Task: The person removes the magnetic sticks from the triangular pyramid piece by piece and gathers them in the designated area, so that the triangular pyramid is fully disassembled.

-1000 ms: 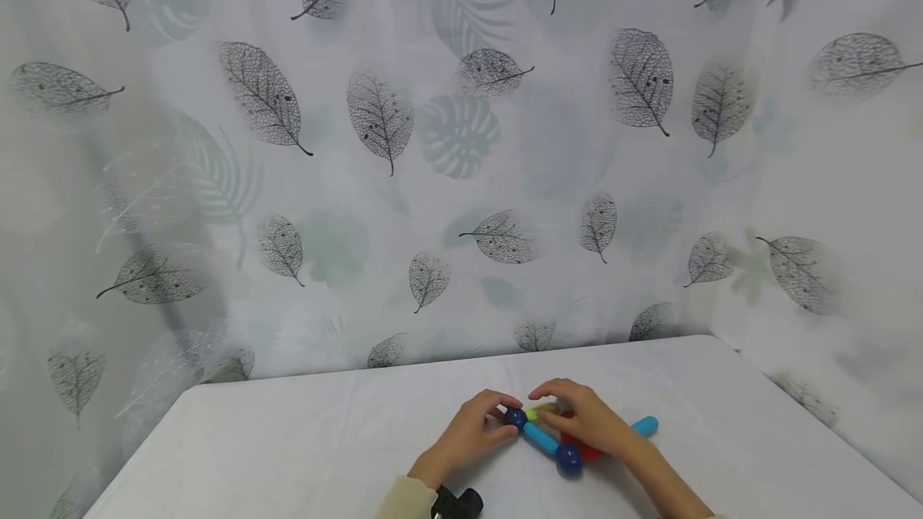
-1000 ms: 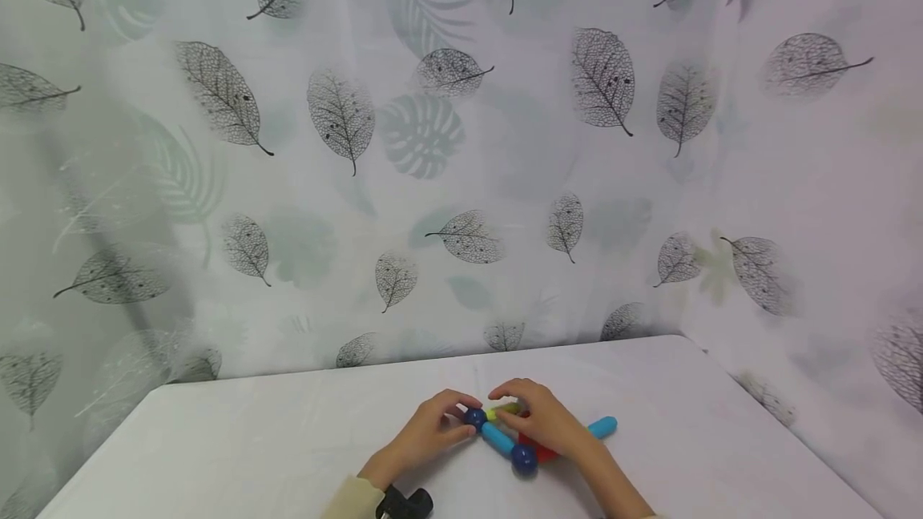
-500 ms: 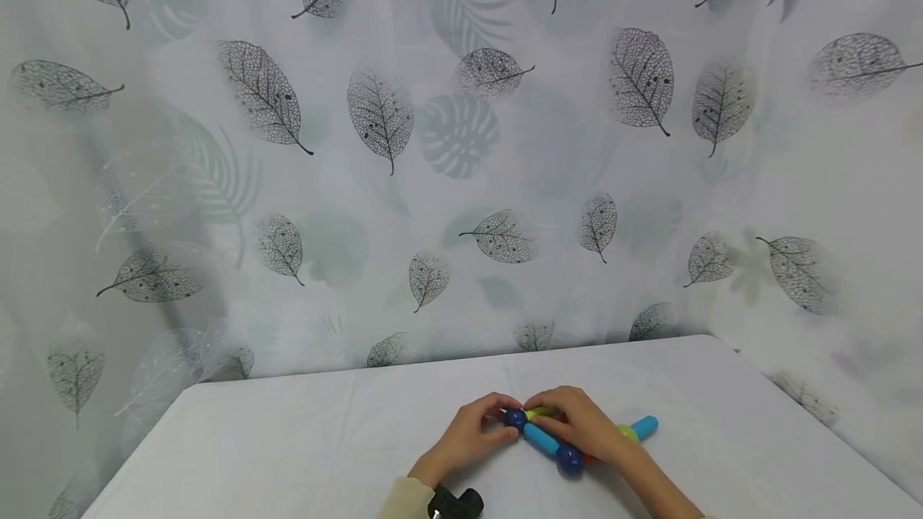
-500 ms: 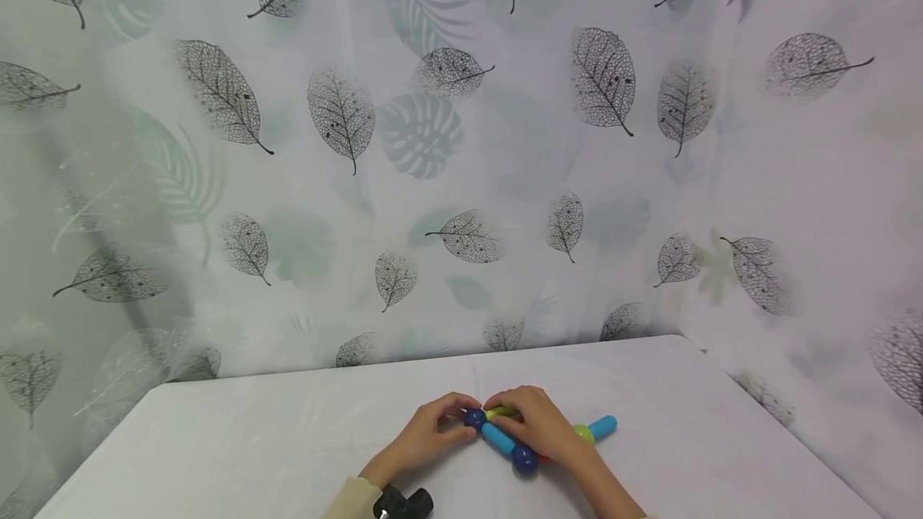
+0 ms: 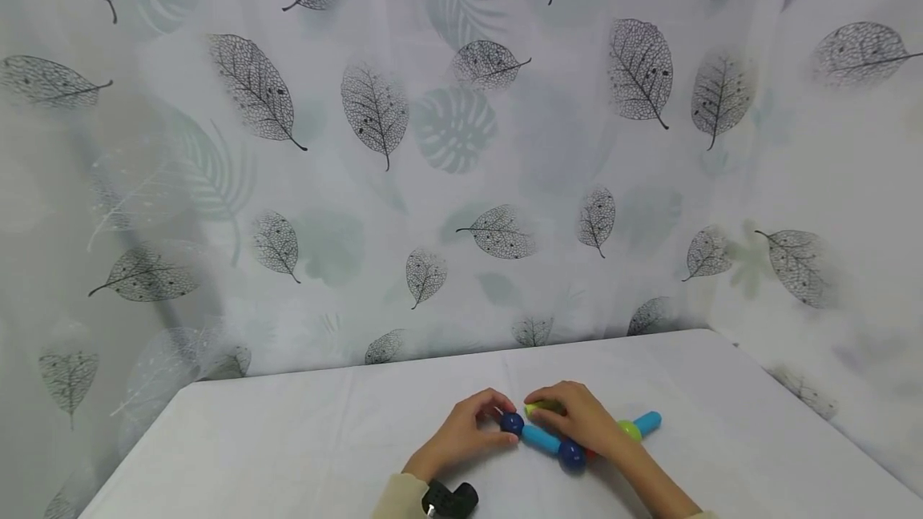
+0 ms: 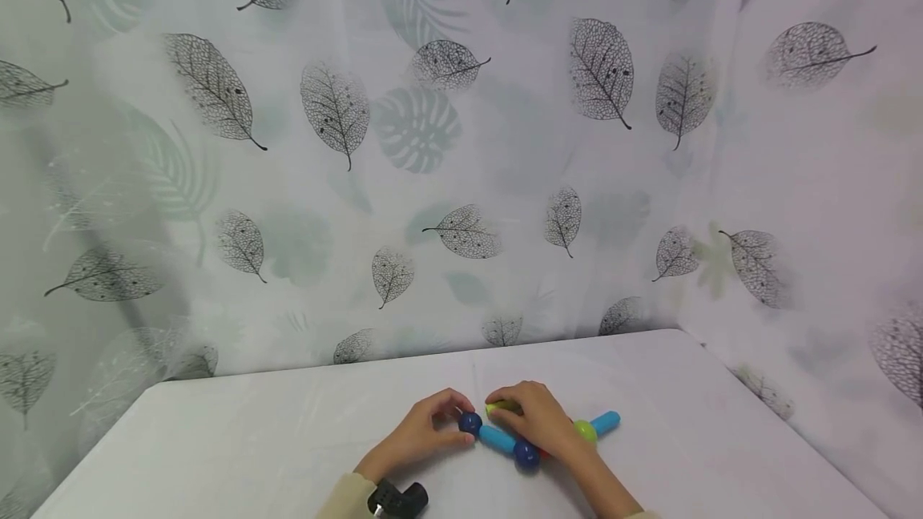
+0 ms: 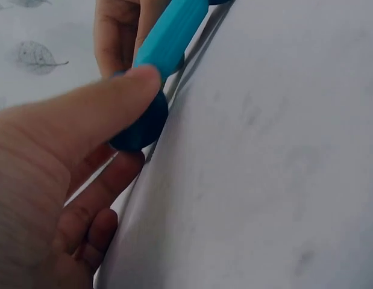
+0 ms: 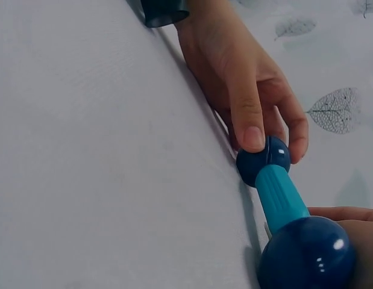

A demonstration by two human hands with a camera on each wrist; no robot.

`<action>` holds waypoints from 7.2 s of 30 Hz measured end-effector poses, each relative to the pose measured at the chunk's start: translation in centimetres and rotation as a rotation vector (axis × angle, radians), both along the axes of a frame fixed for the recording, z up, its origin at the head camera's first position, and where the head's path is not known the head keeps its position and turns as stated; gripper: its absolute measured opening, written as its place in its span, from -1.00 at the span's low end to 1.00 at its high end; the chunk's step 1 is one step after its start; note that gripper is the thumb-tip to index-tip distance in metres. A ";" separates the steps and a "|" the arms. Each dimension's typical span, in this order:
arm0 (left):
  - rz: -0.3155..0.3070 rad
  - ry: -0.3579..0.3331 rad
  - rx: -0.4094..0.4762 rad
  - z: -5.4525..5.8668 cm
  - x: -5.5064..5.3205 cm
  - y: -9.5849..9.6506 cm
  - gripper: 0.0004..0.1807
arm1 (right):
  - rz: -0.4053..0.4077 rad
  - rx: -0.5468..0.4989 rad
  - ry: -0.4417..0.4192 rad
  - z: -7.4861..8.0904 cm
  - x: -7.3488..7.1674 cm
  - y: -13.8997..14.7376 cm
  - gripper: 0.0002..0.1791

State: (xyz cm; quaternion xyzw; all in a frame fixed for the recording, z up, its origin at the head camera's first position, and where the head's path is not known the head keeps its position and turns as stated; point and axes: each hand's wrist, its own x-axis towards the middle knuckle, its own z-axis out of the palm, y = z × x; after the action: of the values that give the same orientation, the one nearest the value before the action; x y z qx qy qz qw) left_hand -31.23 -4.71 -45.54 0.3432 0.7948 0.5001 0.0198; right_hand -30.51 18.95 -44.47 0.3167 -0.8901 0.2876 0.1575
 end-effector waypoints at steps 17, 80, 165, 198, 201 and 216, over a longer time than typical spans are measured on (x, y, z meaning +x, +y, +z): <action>-0.060 -0.027 -0.002 0.1 0.1 -0.5 -0.65 | 0.086 -0.158 -0.006 0.3 0.4 0.1 -0.86; 0.332 0.037 0.035 -0.1 -1.9 -4.7 -0.61 | 0.405 -0.230 -0.336 -0.3 1.0 0.5 -0.89; 0.217 0.480 -0.393 3.1 1.4 0.6 -0.79 | -0.006 -0.184 -0.123 1.1 0.4 3.4 -0.85; -0.002 0.167 -0.321 1.8 0.8 1.0 -0.71 | 0.110 -0.161 -0.498 2.4 1.8 0.0 -0.78; 0.004 0.143 -0.314 1.8 0.9 1.0 -0.73 | 0.113 -0.148 -0.494 2.4 1.9 -0.1 -0.79; -0.055 0.026 -0.205 2.2 0.5 -0.3 -0.75 | 0.120 -0.147 -0.503 2.6 1.2 -0.4 -0.78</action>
State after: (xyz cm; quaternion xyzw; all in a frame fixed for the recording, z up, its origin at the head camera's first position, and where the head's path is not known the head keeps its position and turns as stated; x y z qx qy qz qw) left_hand -30.78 -4.98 -43.31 0.3676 0.8323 0.4108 0.0586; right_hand -29.27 18.58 -41.90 0.2754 -0.8575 0.4298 -0.0636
